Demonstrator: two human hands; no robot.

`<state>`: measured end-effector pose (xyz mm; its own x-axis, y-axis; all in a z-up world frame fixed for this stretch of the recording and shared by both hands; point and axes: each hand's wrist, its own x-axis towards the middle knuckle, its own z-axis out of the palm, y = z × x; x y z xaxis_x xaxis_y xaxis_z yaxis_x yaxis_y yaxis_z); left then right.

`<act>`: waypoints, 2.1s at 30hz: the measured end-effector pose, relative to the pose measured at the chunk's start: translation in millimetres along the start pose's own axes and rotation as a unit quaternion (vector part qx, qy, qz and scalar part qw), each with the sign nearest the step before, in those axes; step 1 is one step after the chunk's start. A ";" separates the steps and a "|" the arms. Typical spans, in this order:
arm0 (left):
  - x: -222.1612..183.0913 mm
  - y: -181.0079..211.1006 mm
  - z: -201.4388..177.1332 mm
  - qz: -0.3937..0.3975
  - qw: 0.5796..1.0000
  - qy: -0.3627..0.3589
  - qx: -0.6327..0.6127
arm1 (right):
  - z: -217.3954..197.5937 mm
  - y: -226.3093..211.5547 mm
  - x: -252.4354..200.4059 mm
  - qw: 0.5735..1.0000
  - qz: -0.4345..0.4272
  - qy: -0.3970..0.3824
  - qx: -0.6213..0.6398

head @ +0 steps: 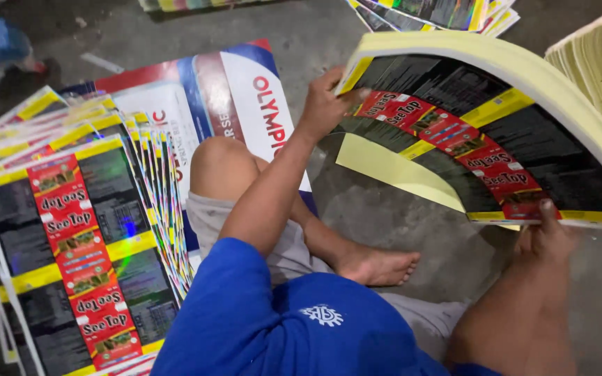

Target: Sorting and inspecting stacks of printed label sheets.

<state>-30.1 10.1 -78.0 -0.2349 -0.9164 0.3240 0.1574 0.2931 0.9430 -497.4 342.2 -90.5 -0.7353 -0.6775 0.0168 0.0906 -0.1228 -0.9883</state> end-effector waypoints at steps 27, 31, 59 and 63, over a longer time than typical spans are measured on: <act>-1.4 25.8 8.0 0.014 0.997 0.050 0.064 | 259.4 -184.8 -24.9 0.589 -0.354 -0.152 -0.710; 1.6 11.0 -43.7 -0.050 0.996 -0.068 -0.013 | 247.6 -185.8 -2.0 0.573 -0.315 -0.157 -0.740; -16.1 -25.0 -75.3 -0.059 0.946 -0.246 0.202 | 209.4 -159.1 47.9 0.596 -0.340 -0.198 -0.700; -16.6 -73.1 -84.7 -0.255 0.904 -0.061 0.338 | 203.0 -151.6 52.6 0.625 -0.345 -0.210 -0.668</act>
<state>43.6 -19.2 -158.8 -0.2221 -0.9547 -0.1979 -0.6134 -0.0209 0.7895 -413.5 177.9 91.0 -0.0233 -0.9627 0.2695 -0.9988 0.0339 0.0348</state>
